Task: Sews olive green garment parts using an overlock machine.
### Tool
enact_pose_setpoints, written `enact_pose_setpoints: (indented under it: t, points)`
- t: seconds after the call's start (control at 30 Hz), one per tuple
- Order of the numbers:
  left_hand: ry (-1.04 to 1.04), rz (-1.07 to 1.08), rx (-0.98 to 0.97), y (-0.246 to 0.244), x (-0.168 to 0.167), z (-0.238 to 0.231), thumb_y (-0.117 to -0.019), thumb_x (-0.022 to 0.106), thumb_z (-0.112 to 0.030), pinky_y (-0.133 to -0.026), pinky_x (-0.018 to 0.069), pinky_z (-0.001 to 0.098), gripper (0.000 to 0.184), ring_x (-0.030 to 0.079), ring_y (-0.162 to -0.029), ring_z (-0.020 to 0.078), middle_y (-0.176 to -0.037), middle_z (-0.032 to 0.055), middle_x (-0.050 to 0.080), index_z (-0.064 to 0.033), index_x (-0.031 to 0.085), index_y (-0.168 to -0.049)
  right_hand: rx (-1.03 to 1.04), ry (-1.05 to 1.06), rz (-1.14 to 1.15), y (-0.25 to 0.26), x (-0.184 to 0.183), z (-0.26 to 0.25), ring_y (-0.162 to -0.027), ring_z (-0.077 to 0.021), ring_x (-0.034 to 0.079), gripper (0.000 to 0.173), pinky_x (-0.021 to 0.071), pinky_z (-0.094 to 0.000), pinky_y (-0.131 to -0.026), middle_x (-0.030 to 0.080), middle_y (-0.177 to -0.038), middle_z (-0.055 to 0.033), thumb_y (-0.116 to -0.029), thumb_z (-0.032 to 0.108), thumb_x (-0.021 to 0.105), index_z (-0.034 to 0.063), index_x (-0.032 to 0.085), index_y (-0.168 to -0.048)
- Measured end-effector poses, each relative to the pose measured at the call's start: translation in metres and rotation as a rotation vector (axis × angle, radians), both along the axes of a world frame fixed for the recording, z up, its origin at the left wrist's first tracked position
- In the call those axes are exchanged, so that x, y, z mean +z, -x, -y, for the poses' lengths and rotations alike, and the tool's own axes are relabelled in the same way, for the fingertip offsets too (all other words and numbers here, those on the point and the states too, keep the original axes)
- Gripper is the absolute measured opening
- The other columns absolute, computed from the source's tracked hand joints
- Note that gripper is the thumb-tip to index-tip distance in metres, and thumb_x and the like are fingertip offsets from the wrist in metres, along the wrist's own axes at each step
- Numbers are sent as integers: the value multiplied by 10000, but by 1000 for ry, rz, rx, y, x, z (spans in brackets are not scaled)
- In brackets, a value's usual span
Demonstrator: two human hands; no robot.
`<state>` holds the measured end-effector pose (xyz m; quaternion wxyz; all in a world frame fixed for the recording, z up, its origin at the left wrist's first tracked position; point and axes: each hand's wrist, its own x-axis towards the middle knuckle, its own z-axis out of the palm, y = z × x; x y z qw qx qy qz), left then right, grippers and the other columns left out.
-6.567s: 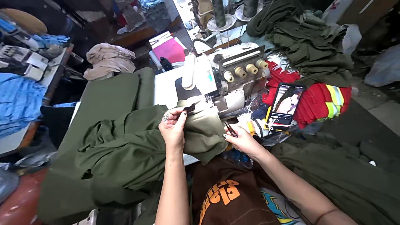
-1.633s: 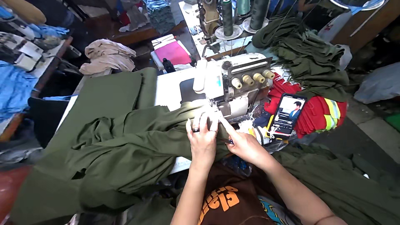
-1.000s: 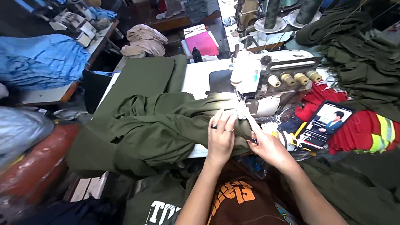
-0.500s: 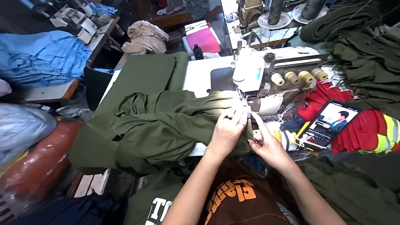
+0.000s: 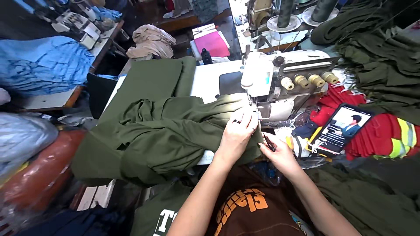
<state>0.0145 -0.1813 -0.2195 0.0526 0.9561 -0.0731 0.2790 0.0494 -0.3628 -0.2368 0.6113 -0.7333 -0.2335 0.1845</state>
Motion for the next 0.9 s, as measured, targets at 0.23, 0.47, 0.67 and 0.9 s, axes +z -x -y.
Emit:
enact_pose_setpoints:
  t: [0.23,0.47,0.67,0.9]
  points:
    - [36,24,-62,-4,-3,-10,-1019,530,-67,-1092,473,437,320,602,-1307,277,-1378,140,652,-83,708,-1285,-18,19,-26,0,-1,-7,-681,37,546,284,471,-126,-632,637,-847,22,-962,99,621,-23,659,-1216]
    - [99,59,-113,-6,-7,-22,-997,536,-74,-1071,488,418,335,630,-1259,260,-1326,118,684,-61,700,-1289,-29,3,-39,3,-8,-9,-626,26,527,271,461,-144,-576,625,-815,33,-974,133,622,-18,668,-1194]
    - [93,31,-106,-14,-1,-30,-998,522,-118,-979,515,418,344,679,-1150,251,-1253,100,719,-71,702,-1287,-29,4,12,1,-2,-13,-671,40,557,200,476,-136,-625,650,-827,28,-984,132,610,1,694,-1109]
    - [187,-127,-22,-23,8,-37,-1048,472,-222,-1152,384,498,333,626,-1232,233,-1252,72,707,-104,700,-1260,-7,231,352,4,14,-33,-1005,-162,714,314,568,-356,-917,745,-1109,-116,-1023,197,565,2,704,-1226]
